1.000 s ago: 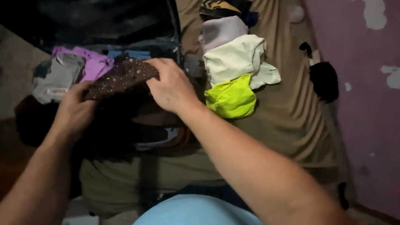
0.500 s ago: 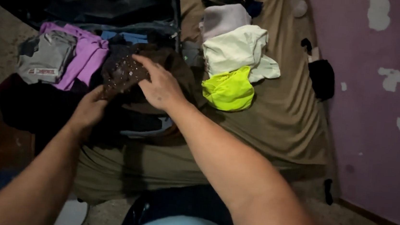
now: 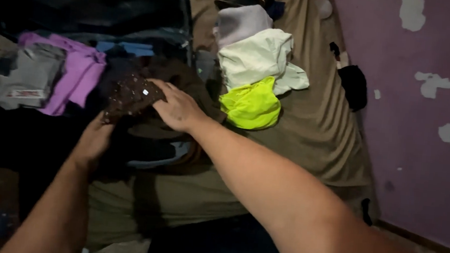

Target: Packing various items of clothing into a suitcase on a bed.

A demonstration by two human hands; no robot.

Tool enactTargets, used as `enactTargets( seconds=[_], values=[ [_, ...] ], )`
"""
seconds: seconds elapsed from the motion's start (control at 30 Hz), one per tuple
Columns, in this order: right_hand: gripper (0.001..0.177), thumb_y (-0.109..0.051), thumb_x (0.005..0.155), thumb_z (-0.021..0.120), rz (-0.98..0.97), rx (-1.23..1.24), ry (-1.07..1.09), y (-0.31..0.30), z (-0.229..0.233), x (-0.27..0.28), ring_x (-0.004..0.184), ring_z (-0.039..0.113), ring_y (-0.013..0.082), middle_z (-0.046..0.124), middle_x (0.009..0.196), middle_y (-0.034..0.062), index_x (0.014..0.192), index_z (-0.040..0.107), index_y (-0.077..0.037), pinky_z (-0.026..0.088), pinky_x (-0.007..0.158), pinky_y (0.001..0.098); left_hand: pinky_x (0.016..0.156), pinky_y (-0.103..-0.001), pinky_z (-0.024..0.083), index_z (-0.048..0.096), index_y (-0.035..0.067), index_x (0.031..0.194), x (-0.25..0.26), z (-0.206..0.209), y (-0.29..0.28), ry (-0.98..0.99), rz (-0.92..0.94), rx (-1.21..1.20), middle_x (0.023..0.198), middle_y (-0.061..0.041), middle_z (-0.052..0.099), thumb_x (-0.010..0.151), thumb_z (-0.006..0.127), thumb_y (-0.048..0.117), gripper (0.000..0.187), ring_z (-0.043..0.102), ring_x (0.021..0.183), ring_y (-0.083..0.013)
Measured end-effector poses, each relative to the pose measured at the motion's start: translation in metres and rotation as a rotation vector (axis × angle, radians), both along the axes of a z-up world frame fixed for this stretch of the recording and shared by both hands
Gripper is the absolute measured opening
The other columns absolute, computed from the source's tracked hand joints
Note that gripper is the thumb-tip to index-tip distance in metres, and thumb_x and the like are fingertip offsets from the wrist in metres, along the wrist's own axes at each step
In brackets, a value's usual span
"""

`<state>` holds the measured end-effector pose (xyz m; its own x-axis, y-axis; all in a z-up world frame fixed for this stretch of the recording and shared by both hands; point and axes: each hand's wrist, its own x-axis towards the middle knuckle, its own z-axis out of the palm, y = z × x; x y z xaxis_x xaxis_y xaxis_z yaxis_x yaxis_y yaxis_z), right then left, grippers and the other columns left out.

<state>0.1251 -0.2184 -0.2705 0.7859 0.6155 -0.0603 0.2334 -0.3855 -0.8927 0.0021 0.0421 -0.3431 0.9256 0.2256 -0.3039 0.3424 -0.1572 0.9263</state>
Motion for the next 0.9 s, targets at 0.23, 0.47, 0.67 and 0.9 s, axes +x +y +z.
enactTargets(
  seconds=[0.23,0.47,0.67,0.9],
  values=[
    [0.055,-0.041,0.096,0.047,0.003,0.076,-0.012,-0.002,-0.019,0.013,0.133,0.056,0.0381,0.063,0.143,0.0153,0.147,0.05,-0.019,0.043,0.11,0.0439,0.102,-0.03,0.042,0.058,0.006,0.137,0.0,0.023,-0.033,-0.09,-0.041,0.089,0.128,-0.004,0.062,0.105,0.049,0.026,0.038,0.055,0.118,-0.0157],
    [0.054,-0.047,0.092,0.046,-0.122,-0.073,-0.056,0.002,0.002,0.021,0.122,0.06,0.0422,0.068,0.131,0.017,0.141,0.058,-0.026,0.046,0.103,0.0489,0.095,-0.036,0.046,0.06,0.005,0.13,0.002,0.031,-0.044,-0.003,0.036,0.402,0.117,-0.013,0.065,0.107,0.051,0.034,0.037,0.058,0.11,-0.0199],
    [0.054,-0.04,0.084,0.056,-0.242,-0.123,-0.185,0.007,-0.01,0.013,0.113,0.066,0.0411,0.073,0.12,0.0166,0.135,0.066,-0.021,0.051,0.099,0.0498,0.092,-0.046,0.049,0.065,0.003,0.119,0.001,0.014,-0.064,-0.004,0.179,0.656,0.106,-0.02,0.07,0.104,0.056,0.029,0.031,0.066,0.101,-0.0355],
    [0.063,-0.03,0.072,0.068,-0.261,-0.1,-0.303,0.007,-0.006,0.005,0.109,0.068,0.0387,0.073,0.12,0.0139,0.133,0.066,-0.017,0.053,0.095,0.0486,0.093,-0.049,0.044,0.069,0.007,0.125,0.001,0.029,-0.08,-0.063,0.163,0.94,0.106,-0.021,0.071,0.086,0.065,0.021,0.042,0.062,0.096,-0.0434]
  ],
)
